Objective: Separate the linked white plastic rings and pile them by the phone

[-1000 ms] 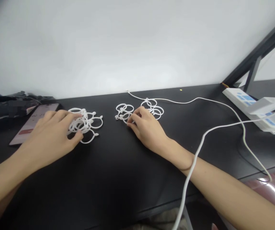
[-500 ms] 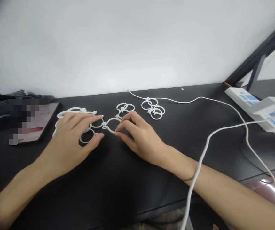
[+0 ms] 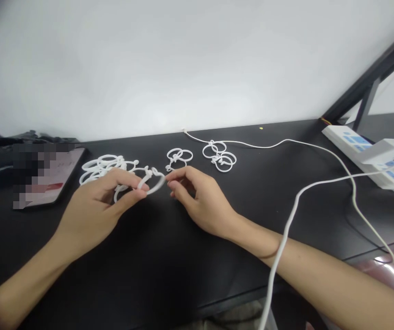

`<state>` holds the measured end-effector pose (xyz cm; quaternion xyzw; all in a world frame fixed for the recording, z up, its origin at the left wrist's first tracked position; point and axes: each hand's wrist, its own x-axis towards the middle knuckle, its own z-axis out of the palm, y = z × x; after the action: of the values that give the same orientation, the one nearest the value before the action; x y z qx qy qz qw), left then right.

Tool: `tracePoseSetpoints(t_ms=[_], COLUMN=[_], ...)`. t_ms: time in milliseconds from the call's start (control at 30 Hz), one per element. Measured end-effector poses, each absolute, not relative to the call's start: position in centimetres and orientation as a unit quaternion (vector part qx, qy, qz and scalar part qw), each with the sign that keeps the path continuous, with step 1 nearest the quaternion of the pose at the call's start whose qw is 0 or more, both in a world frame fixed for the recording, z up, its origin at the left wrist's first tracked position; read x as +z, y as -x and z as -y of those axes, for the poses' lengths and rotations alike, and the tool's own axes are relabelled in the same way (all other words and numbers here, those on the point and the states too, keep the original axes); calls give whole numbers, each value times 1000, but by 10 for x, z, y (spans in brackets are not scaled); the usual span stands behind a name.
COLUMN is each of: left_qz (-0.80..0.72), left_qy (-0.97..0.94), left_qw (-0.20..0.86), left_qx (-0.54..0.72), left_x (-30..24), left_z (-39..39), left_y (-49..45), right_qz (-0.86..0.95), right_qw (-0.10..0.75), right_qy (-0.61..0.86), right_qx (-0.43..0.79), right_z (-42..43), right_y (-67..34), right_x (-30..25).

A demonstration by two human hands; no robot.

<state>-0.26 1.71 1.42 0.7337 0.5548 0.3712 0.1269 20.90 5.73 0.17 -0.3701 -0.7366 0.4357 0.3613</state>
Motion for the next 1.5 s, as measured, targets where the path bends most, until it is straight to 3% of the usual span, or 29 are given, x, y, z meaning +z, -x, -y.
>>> tracePoseSetpoints(t_ms=[267,467,633,1267,1367,1500], left_qz=[-420,-386,-379,-441,-472,-569], left_qy=[-840,-864,-857,-845,-822,-761], left_qw=[22,-36,-53,-43,-88,-142], left_qx=[342,321,346,301,305,278], left_x=[8,4,4,3,5,4], left_z=[-16,-13,-13,-14,-17,-27], left_y=[-7,-9,-10,-13,-7,14], right_qz=[824,839,828,846,854,889], right_qw=[365,363,399,373,360,316], right_qy=[313,296,275,272,310,331], right_qx=[300,276,283,266,212,37], right_z=[-55,-55,-56,-54,-63,-95], right_y=[-210,-209,-210,-210,-211,-209], right_x=[6,4,3,1,3,2])
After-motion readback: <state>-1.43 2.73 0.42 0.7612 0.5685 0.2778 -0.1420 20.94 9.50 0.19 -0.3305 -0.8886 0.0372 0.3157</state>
